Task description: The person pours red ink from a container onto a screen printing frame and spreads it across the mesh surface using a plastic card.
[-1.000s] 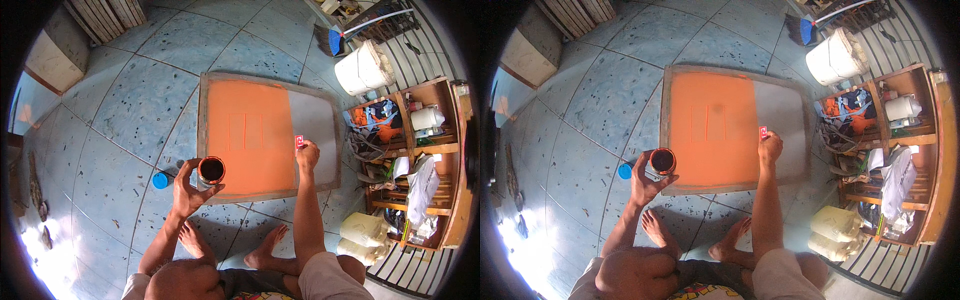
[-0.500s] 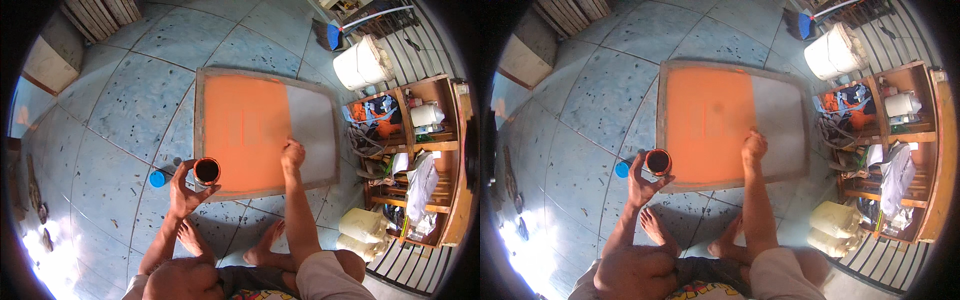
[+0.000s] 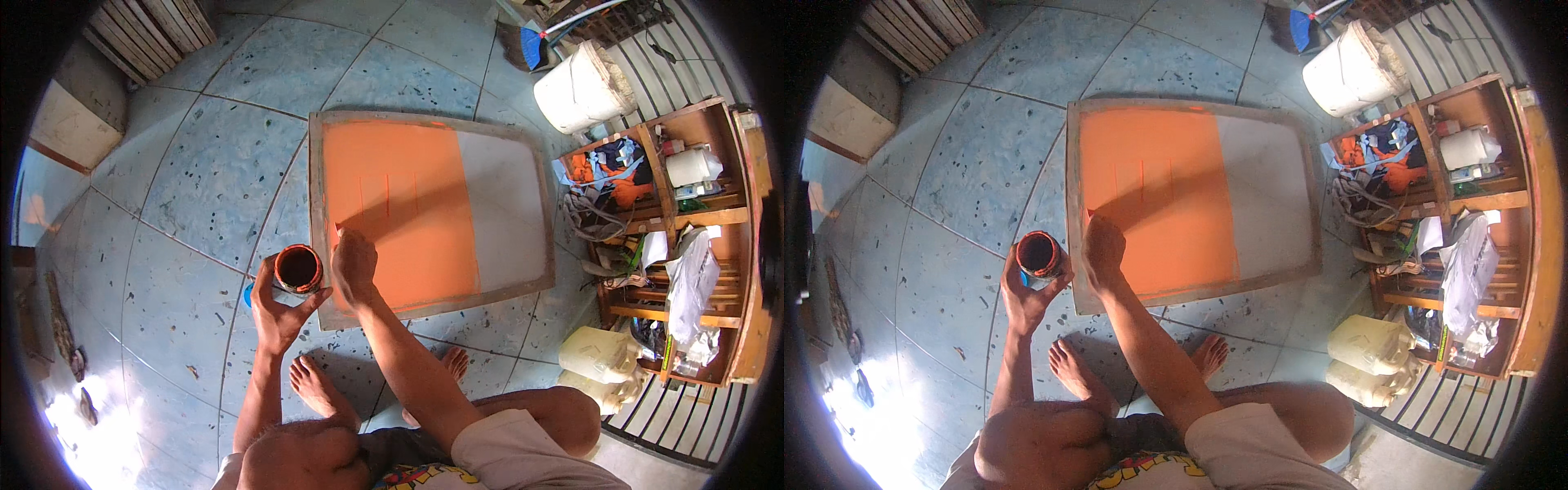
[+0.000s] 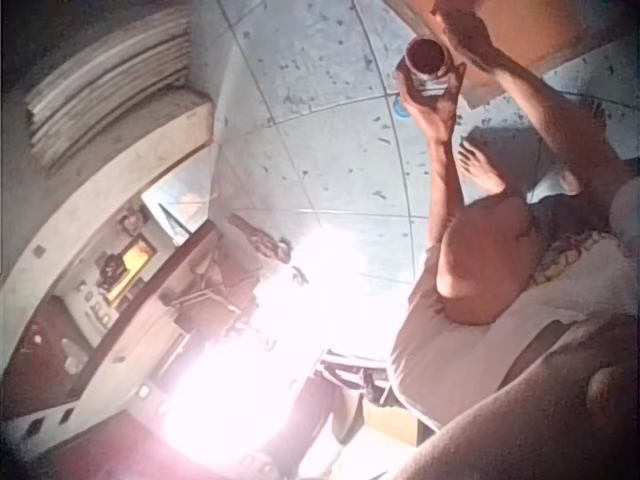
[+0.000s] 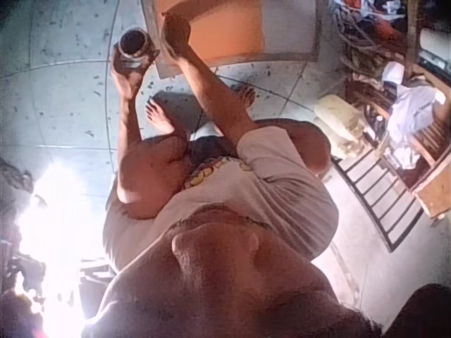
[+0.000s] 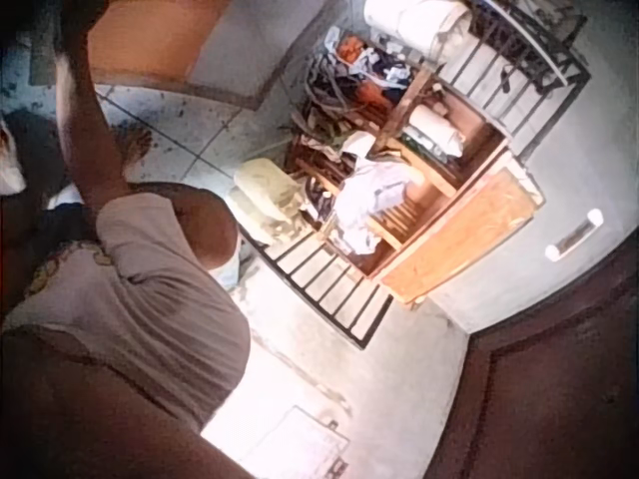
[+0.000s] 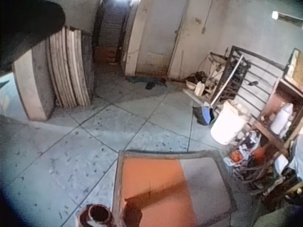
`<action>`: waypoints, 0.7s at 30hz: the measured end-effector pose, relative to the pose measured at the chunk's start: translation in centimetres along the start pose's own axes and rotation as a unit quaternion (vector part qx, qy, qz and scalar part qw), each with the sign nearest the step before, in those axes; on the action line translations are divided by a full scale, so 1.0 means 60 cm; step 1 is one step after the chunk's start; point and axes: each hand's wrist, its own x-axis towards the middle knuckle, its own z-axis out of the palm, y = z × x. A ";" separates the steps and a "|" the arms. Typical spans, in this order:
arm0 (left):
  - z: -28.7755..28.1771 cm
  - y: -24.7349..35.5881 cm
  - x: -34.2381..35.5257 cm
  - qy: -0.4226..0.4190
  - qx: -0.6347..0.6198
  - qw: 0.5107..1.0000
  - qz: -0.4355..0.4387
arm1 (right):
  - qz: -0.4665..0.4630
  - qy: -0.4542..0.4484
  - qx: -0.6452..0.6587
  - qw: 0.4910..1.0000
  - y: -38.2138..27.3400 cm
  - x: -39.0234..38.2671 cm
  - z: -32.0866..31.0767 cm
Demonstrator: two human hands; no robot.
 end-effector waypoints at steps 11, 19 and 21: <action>-0.017 -0.012 -0.015 0.001 -0.004 1.000 -0.026 | 0.115 0.137 0.069 0.981 0.365 0.184 -0.171; -0.003 -0.003 -0.005 -0.005 0.007 1.000 0.001 | 0.129 0.128 -0.097 0.979 0.394 0.214 -0.213; -0.008 -0.005 -0.006 -0.001 0.017 1.000 0.000 | 0.035 0.160 -0.199 0.966 0.375 0.204 -0.183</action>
